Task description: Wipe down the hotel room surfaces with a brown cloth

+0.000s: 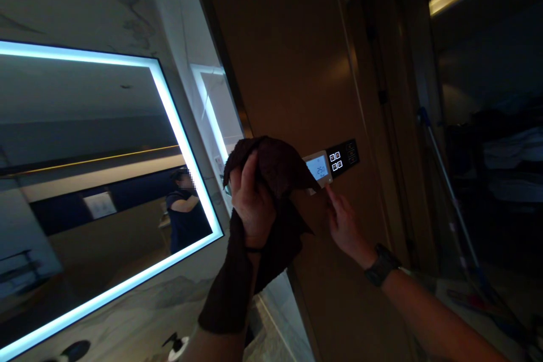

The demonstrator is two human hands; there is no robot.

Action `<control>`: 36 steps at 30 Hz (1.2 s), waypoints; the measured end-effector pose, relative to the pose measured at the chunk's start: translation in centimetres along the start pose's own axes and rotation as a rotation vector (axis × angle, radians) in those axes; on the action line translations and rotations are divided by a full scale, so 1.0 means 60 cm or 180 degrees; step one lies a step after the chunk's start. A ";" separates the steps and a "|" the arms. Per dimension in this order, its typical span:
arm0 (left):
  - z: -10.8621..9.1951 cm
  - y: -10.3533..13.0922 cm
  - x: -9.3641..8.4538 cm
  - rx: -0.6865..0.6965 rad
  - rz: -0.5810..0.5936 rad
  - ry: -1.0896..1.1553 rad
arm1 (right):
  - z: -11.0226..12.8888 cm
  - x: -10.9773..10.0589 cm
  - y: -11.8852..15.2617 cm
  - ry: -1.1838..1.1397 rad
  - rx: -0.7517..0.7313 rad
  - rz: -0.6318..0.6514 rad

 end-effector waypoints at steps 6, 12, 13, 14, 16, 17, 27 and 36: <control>-0.004 0.001 -0.001 0.0052 -0.0007 -0.0043 | -0.001 0.001 0.004 0.0056 0.0056 -0.0041; -0.006 0.016 0.000 0.0090 0.0120 -0.0143 | 0.006 -0.002 0.005 0.0086 0.0082 -0.0034; -0.007 0.022 0.001 0.0103 0.0175 -0.0171 | 0.007 -0.003 0.005 0.0082 0.0071 -0.0034; -0.008 0.029 0.002 0.0116 0.0241 -0.0204 | 0.007 -0.003 0.004 0.0071 0.0059 -0.0028; -0.009 0.045 0.005 0.0120 0.0411 -0.0312 | 0.009 -0.004 0.003 0.0044 0.0031 -0.0014; -0.010 0.055 0.005 0.0116 0.0491 -0.0387 | 0.009 -0.005 0.002 0.0032 0.0021 -0.0010; -0.052 0.137 0.003 0.1142 0.1746 -0.1471 | 0.005 -0.002 0.014 -0.0128 0.0072 0.0099; -0.121 0.084 0.087 0.1893 0.2573 -0.1612 | 0.027 0.019 0.086 0.0017 0.0046 0.0140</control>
Point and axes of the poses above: each hand's wrist, its own y-axis away from the middle knuckle, its own x-axis out of the palm, z = x × y, the point moved 10 cm from there along -y, towards the middle knuckle, and after that the axes turned 2 degrees about -x, right-handed, at the moved point
